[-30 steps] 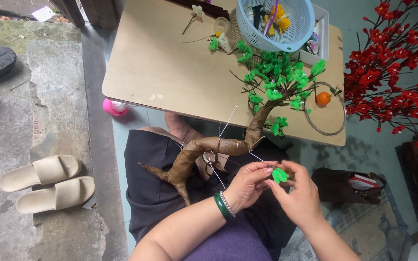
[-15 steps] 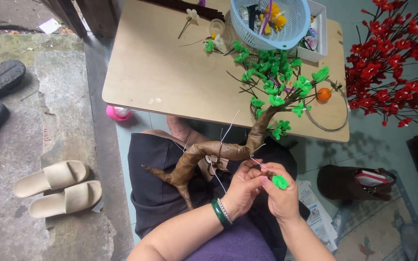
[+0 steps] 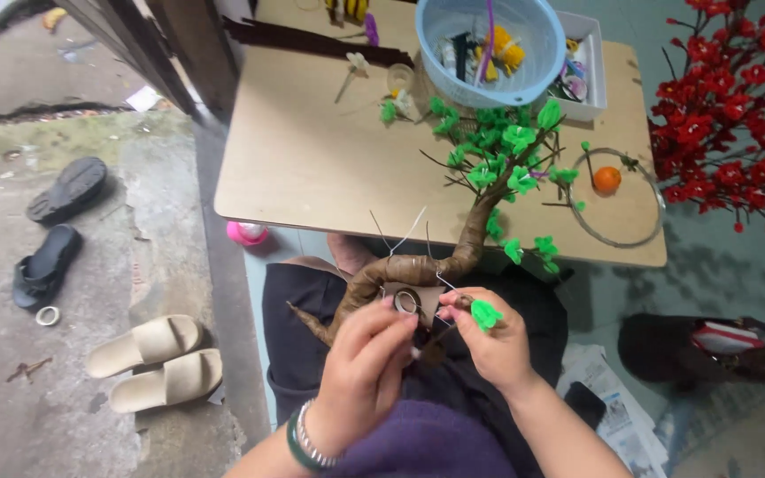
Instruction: Assembling an artificial tree by attaching green plastic foliage clusters to a brown trunk structure.
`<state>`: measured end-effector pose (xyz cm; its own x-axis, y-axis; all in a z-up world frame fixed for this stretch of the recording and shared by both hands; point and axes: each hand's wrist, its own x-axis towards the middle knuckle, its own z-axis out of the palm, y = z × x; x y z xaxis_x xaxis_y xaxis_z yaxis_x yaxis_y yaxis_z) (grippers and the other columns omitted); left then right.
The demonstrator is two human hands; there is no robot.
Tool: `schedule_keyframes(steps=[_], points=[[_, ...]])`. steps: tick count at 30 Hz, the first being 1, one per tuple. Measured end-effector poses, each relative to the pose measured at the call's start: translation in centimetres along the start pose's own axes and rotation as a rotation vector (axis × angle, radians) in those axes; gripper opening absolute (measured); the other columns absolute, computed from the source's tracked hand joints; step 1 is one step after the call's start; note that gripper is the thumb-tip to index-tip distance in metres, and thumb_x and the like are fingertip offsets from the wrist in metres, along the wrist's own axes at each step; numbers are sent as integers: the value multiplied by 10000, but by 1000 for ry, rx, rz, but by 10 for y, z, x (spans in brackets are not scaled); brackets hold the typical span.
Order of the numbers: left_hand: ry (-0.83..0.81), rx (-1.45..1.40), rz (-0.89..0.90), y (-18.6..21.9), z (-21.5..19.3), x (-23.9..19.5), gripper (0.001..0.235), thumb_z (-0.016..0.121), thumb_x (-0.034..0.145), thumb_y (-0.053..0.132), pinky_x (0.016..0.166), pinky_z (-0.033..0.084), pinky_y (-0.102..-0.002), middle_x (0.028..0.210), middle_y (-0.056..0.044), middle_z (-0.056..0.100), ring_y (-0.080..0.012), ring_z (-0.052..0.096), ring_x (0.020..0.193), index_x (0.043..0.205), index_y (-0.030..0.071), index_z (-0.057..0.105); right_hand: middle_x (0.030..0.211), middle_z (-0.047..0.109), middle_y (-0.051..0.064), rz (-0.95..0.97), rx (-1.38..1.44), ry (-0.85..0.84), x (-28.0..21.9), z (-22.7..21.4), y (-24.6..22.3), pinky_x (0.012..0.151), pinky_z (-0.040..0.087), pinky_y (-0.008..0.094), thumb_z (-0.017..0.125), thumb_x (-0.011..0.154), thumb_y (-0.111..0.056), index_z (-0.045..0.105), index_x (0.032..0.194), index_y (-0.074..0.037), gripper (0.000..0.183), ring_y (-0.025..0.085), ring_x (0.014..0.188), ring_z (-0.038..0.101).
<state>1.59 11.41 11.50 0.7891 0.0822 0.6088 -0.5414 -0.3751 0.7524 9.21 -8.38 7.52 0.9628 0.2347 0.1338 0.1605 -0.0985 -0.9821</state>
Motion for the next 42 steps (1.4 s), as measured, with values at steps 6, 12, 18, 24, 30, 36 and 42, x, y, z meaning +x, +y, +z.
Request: schedule_keyframes(steps=[6, 12, 18, 24, 30, 36, 42], points=[[-3, 264, 172, -59, 29, 42, 348, 677, 862, -21, 849, 587, -453, 1095, -99, 697, -359, 705, 1013, 1175, 112, 746, 792, 721, 119, -209, -124, -60, 28, -1, -6, 624, 599, 322, 661, 931, 25, 745, 944, -10, 92, 173, 606, 690], [-261, 120, 66, -69, 30, 72, 264, 640, 874, -30, 912, 560, -501, 1029, -138, 752, -410, 706, 1059, 1093, 67, 752, 862, 702, 117, -374, -295, -188, 55, -13, -15, 651, 568, 393, 740, 880, -20, 742, 997, -41, 119, 280, 700, 707], [-332, -194, -374, -72, 33, 66, 222, 661, 999, 331, 1142, 226, -708, 1120, -27, 766, -419, 575, 1344, 1170, 198, 709, 815, 657, 40, -415, -342, -200, 67, -10, -10, 697, 565, 322, 742, 952, -170, 728, 859, -99, 117, 200, 691, 658], [-152, -634, -527, -109, 54, 68, 87, 738, 967, 190, 1029, 492, -411, 884, -16, 749, -147, 661, 1034, 1000, 111, 751, 776, 626, 37, -462, -459, -197, 77, -4, -21, 644, 556, 328, 669, 1000, -208, 723, 858, -108, 183, 293, 698, 672], [-107, -647, -440, -118, 60, 72, 71, 735, 969, 161, 1101, 421, -459, 895, -6, 721, -125, 657, 979, 1001, 113, 777, 747, 594, 35, -564, -683, -147, 93, -14, -14, 623, 556, 383, 682, 955, -136, 705, 836, -154, 123, 329, 700, 657], [-96, -357, -338, -110, 61, 69, 96, 695, 1021, 277, 1193, 64, -682, 1022, 57, 726, -162, 684, 1070, 1107, 236, 705, 729, 565, -9, -583, -752, -191, 103, -24, -25, 624, 566, 368, 681, 928, -129, 722, 883, -227, 115, 289, 685, 669], [-152, -404, -398, -119, 64, 68, 169, 707, 1005, 363, 1195, 36, -679, 978, 42, 742, -176, 690, 1059, 1031, 197, 694, 741, 596, -27, -609, -698, -122, 103, -27, -20, 611, 561, 356, 670, 960, -155, 752, 931, -242, 123, 258, 664, 659]])
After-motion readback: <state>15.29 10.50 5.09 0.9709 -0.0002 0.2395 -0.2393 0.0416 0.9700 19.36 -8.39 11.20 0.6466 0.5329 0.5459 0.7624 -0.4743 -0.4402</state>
